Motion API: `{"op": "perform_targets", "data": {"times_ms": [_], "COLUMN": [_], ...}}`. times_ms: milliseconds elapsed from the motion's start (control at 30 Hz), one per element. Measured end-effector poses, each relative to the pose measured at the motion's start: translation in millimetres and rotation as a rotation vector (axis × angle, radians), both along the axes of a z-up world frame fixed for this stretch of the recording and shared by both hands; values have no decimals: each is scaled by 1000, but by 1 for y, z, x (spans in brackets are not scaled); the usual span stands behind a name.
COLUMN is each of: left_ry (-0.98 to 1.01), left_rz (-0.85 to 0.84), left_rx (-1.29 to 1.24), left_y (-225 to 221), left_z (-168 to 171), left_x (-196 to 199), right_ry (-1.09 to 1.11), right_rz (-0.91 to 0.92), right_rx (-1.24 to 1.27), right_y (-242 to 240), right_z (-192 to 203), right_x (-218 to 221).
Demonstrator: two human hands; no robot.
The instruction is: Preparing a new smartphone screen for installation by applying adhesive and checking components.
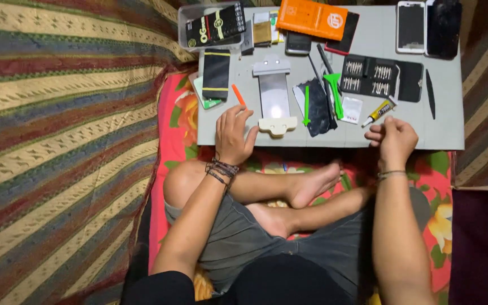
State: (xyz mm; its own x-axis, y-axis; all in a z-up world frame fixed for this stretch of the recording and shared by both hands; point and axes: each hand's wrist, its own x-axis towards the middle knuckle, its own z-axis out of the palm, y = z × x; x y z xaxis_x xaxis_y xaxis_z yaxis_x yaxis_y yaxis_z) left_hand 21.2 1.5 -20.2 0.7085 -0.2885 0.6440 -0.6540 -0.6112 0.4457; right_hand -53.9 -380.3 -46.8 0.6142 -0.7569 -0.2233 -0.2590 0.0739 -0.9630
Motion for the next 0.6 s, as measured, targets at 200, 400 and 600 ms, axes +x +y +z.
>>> {"op": "perform_targets", "data": {"times_ms": [200, 400, 600], "left_ry": [-108, -117, -107], "left_rz": [-4, -7, -1], "left_rx": [73, 49, -77], "left_y": [15, 17, 17], "left_z": [-45, -55, -55], "left_x": [19, 26, 30], "right_ry": [-141, -244, -269], "right_rz": [53, -145, 114], "right_rx": [-167, -228, -769], "right_y": [-12, 7, 95], "right_z": [-44, -54, -27], "right_x": [-12, -18, -35]}}
